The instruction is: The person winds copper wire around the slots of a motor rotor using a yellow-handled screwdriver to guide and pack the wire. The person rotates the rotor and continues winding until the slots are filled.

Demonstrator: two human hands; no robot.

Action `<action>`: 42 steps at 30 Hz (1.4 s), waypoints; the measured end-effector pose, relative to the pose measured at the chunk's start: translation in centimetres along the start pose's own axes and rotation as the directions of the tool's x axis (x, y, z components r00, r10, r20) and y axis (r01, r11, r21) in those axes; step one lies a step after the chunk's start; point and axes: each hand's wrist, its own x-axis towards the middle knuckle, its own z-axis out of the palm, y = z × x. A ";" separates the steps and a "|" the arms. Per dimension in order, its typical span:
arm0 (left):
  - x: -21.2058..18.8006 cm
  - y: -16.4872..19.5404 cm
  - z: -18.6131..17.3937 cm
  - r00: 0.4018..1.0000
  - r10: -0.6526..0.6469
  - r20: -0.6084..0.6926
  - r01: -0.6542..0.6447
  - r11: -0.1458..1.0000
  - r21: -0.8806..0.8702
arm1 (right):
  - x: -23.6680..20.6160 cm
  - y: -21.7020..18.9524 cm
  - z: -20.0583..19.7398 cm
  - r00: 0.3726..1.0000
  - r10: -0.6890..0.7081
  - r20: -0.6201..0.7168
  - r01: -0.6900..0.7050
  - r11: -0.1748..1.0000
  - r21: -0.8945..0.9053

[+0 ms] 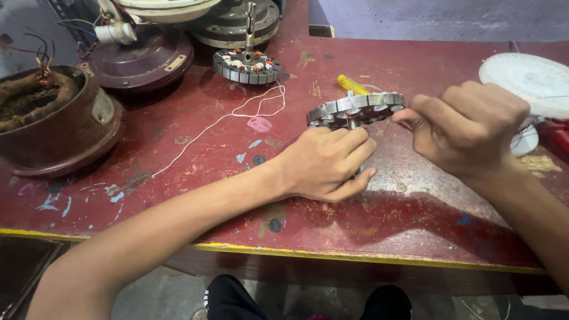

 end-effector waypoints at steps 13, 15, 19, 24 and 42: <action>0.2 -0.4 0.6 1.000 0.007 -0.003 -0.007 1.000 -0.018 | -2.0 2.1 0.2 0.980 0.188 0.062 -0.184 0.981 -0.062; 0.1 -0.5 0.7 1.000 0.013 -0.006 -0.013 0.999 -0.031 | -2.1 2.5 0.2 0.983 0.178 0.040 -0.176 0.983 -0.060; 0.0 -0.7 0.8 1.000 0.021 0.005 -0.021 0.998 -0.053 | -2.3 3.2 0.2 0.987 0.158 0.014 -0.157 0.987 -0.009; -0.1 -0.6 0.8 1.000 0.015 -0.001 -0.015 0.998 -0.068 | -3.0 3.7 0.3 0.972 0.234 0.021 -0.233 0.972 -0.035; 0.1 -2.4 -2.2 0.966 0.257 0.013 -0.249 0.919 0.306 | -3.9 3.8 0.5 0.943 0.330 -0.028 -0.325 0.939 0.115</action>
